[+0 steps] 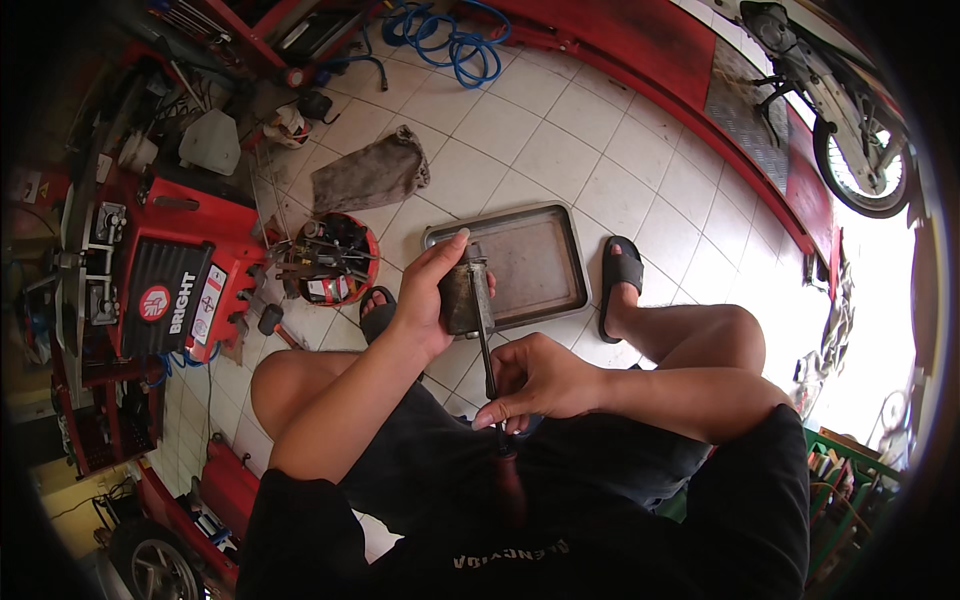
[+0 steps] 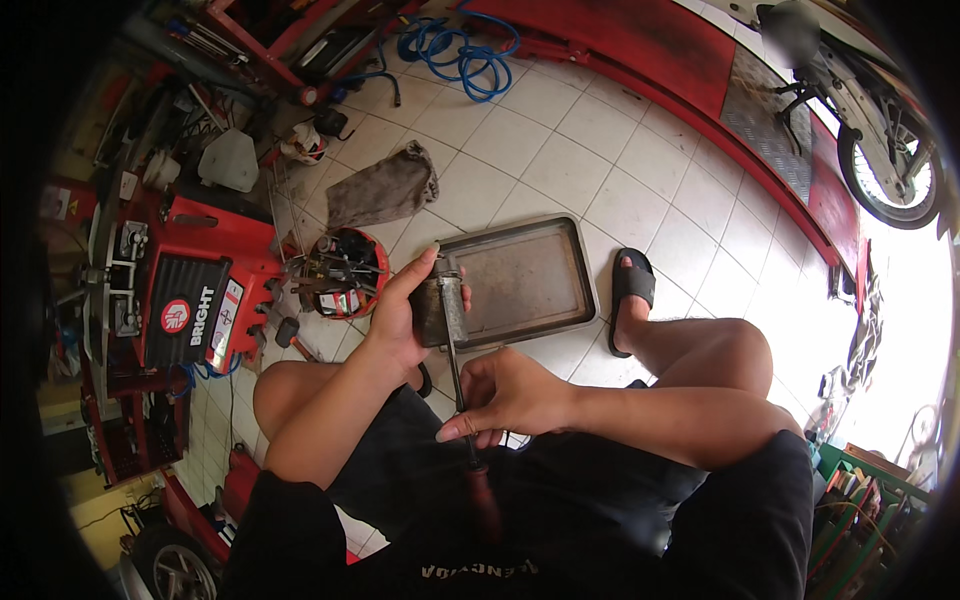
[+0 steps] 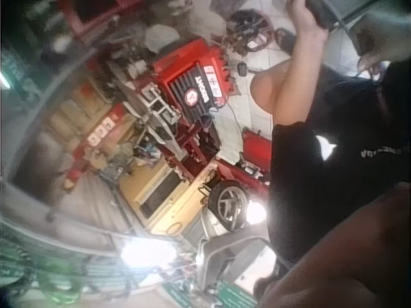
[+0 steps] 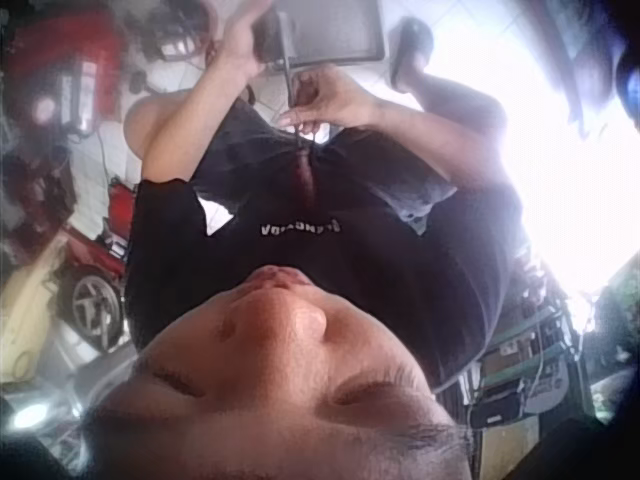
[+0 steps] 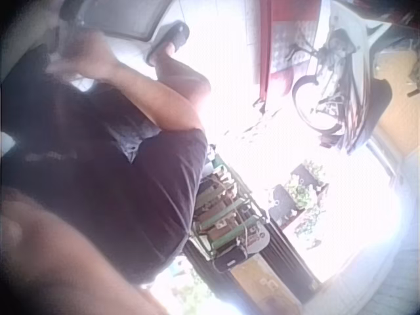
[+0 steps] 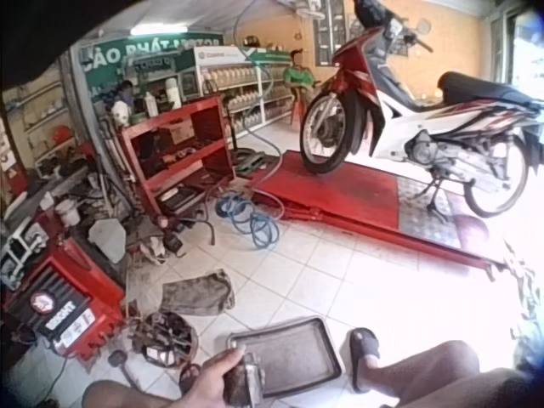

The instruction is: The person holds a cylindrical mechanical part and uses a screwdriver to pry and manipulate internal components. They rotate the part to access different sides and occasionally place it on a metal tray on the floor.

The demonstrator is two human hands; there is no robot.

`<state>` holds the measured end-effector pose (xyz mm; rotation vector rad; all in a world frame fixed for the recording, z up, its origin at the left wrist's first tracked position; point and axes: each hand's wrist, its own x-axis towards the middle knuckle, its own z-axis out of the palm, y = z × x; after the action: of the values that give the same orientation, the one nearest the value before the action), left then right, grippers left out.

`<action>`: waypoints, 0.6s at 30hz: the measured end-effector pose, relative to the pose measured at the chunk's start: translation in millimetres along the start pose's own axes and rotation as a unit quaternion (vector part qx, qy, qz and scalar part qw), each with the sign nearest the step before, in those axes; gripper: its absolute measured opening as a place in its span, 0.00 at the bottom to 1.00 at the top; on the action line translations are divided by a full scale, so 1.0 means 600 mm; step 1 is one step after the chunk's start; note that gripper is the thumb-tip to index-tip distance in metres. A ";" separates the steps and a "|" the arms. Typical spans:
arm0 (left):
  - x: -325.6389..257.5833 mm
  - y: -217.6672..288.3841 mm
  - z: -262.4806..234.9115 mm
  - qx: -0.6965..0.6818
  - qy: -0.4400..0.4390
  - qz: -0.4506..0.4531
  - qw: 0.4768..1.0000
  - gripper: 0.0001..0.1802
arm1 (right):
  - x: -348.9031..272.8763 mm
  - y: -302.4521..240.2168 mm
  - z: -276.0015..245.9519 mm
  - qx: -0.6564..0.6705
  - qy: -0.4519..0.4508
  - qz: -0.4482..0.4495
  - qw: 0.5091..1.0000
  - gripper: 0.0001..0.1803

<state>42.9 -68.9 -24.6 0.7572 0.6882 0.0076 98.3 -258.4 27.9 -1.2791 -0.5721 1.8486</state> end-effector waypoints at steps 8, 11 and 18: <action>0.004 0.005 -0.004 -0.006 -0.013 -0.024 1.000 0.25 | -0.001 0.020 0.003 0.151 -0.024 -0.094 0.984 0.20; 0.001 0.006 -0.001 -0.020 -0.013 -0.021 0.999 0.25 | 0.000 0.010 -0.005 0.036 -0.017 -0.004 0.999 0.20; -0.004 0.007 -0.002 -0.016 -0.012 -0.031 0.999 0.25 | 0.001 0.024 0.007 0.165 -0.027 -0.109 0.980 0.20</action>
<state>41.7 -65.4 -21.1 0.7042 0.6863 -0.0470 89.3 -265.9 19.0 -0.9116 -0.3948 1.7133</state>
